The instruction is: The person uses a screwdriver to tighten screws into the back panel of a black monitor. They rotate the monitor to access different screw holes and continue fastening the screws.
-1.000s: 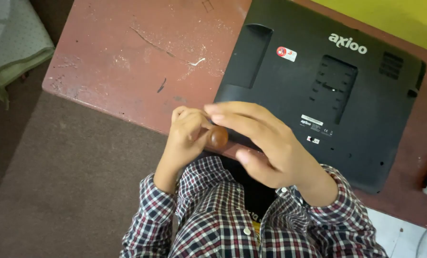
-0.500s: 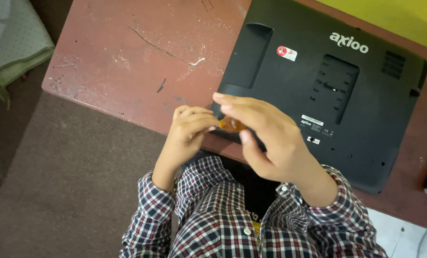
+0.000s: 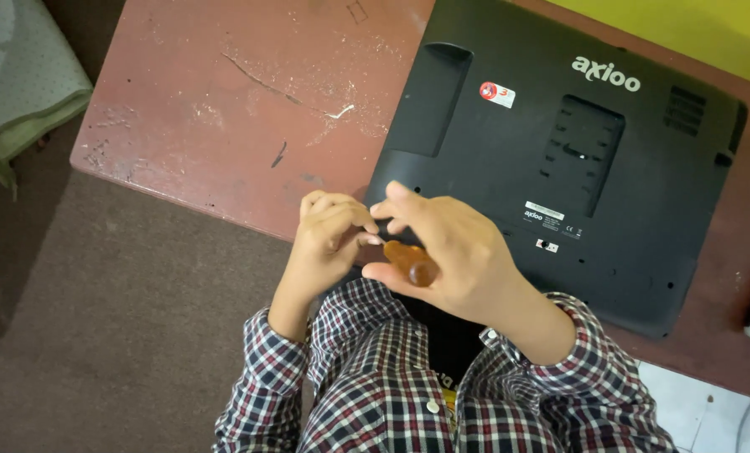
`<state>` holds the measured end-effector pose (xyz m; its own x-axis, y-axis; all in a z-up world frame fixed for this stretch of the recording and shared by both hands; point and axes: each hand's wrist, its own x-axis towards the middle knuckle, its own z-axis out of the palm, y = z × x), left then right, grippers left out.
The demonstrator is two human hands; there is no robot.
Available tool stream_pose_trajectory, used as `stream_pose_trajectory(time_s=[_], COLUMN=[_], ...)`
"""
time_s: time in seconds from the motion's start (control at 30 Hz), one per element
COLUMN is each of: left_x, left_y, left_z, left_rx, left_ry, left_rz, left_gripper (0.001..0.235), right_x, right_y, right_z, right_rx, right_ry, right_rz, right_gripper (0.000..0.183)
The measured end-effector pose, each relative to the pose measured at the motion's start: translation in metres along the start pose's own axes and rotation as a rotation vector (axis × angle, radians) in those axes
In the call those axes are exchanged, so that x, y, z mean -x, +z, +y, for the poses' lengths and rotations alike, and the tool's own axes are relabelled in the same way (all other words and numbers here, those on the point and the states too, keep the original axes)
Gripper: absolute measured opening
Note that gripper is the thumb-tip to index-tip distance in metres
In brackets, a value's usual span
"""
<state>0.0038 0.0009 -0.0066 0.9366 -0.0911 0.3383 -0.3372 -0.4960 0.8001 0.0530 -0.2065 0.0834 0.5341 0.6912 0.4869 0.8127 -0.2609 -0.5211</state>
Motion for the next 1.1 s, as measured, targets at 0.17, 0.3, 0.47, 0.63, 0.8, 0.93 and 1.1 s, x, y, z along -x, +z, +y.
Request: stream_pose_trajectory(time_s=[0.17, 0.3, 0.47, 0.63, 0.8, 0.93, 1.1], left_x=[0.006, 0.013, 0.027, 0.044, 0.036, 0.032, 0.032], left_y=[0.016, 0.025, 0.007, -0.001, 0.02, 0.023, 0.02], left_z=[-0.009, -0.021, -0.034, -0.048, -0.052, -0.048, -0.049], left_rx=[0.086, 0.166, 0.15, 0.154, 0.011, -0.007, -0.026], left_ry=[-0.076, -0.135, -0.193, -0.295, -0.272, -0.305, -0.279], left_rz=[0.073, 0.138, 0.195, 0.282, 0.348, 0.387, 0.365], left_gripper=[0.011, 0.023, 0.016, 0.02, 0.019, 0.02, 0.02], right_x=[-0.004, -0.002, 0.021, 0.045, 0.038, 0.038, 0.047], right_y=[0.022, 0.039, 0.081, 0.107, 0.101, 0.097, 0.107], right_z=[0.007, 0.016, 0.056, 0.081, 0.07, 0.074, 0.078], right_rx=[-0.541, -0.441, -0.333, -0.093, -0.205, -0.293, -0.136], right_ry=[0.136, 0.176, 0.241, 0.169, 0.296, 0.312, 0.243], right_rz=[0.175, 0.232, 0.132, 0.073, 0.082, 0.142, 0.096], right_gripper=[0.056, 0.03, 0.012, 0.004, 0.008, 0.012, 0.008])
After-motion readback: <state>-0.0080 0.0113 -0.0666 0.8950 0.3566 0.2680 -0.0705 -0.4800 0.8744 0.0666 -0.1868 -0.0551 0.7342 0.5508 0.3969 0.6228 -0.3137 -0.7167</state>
